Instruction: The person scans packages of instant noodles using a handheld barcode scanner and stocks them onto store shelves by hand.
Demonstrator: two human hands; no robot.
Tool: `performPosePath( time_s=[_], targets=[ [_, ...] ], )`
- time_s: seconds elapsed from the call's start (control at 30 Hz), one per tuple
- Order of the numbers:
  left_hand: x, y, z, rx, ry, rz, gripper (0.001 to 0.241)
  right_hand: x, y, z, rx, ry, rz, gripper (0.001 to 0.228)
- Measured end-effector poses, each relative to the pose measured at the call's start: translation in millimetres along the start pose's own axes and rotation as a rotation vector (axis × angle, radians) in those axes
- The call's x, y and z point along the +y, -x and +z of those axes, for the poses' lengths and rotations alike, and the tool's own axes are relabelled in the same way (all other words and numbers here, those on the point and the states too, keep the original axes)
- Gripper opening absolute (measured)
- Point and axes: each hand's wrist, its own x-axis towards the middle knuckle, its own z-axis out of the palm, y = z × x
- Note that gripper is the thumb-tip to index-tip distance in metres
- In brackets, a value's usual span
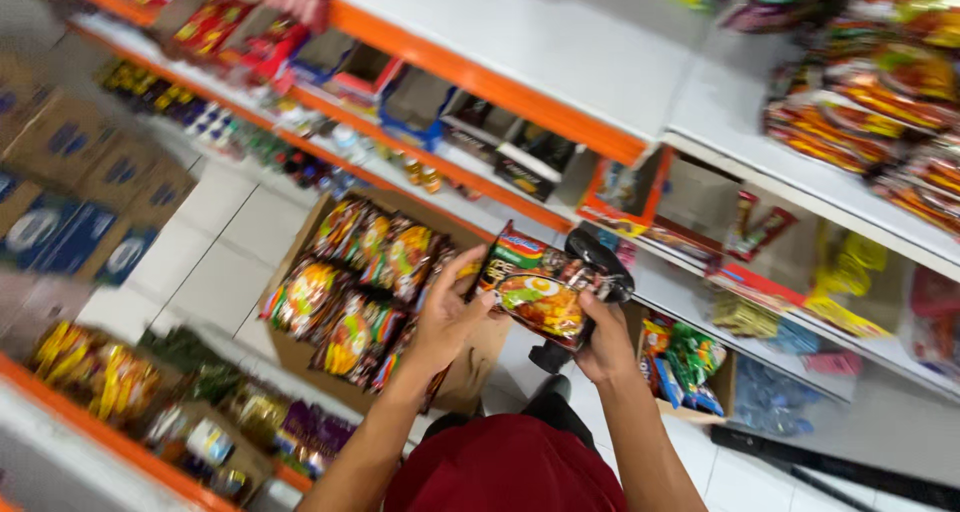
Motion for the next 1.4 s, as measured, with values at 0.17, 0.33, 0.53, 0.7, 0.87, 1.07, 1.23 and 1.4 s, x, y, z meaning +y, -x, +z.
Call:
performPosePath(
  time_s=[0.17,0.33,0.53,0.7,0.87,1.07,1.23,1.4],
  targets=[
    [-15,-26,26,-0.018,-0.099,0.020,0.045,-39,13,9,0.219,0.193,-0.290,0.053],
    [-18,-56,77,-0.046,-0.016,0.016,0.045,-74,25,-1,0.259,0.351,-0.590,0.047],
    [-11,-99,142,-0.194,-0.341,0.037,0.061,-142,37,-23,0.444,0.408,-0.719,0.027],
    [-14,-147,196,-0.295,-0.673,0.421,0.058,-204,27,-43,0.504,0.666,-0.975,0.020],
    [-31,-199,244,-0.192,-0.620,0.459,0.056,-255,13,-55,0.438,0.705,-1.000,0.030],
    [-52,-268,284,-0.054,-0.634,0.564,0.055,-301,-8,-41,0.312,0.848,-1.101,0.033],
    [-66,-316,297,0.131,-0.820,0.623,0.054,-314,-11,-17,0.356,1.072,-1.207,0.043],
    [-67,-335,302,0.080,-0.780,0.638,0.054,-321,-18,-6,0.161,1.474,-1.464,0.066]
  ],
)
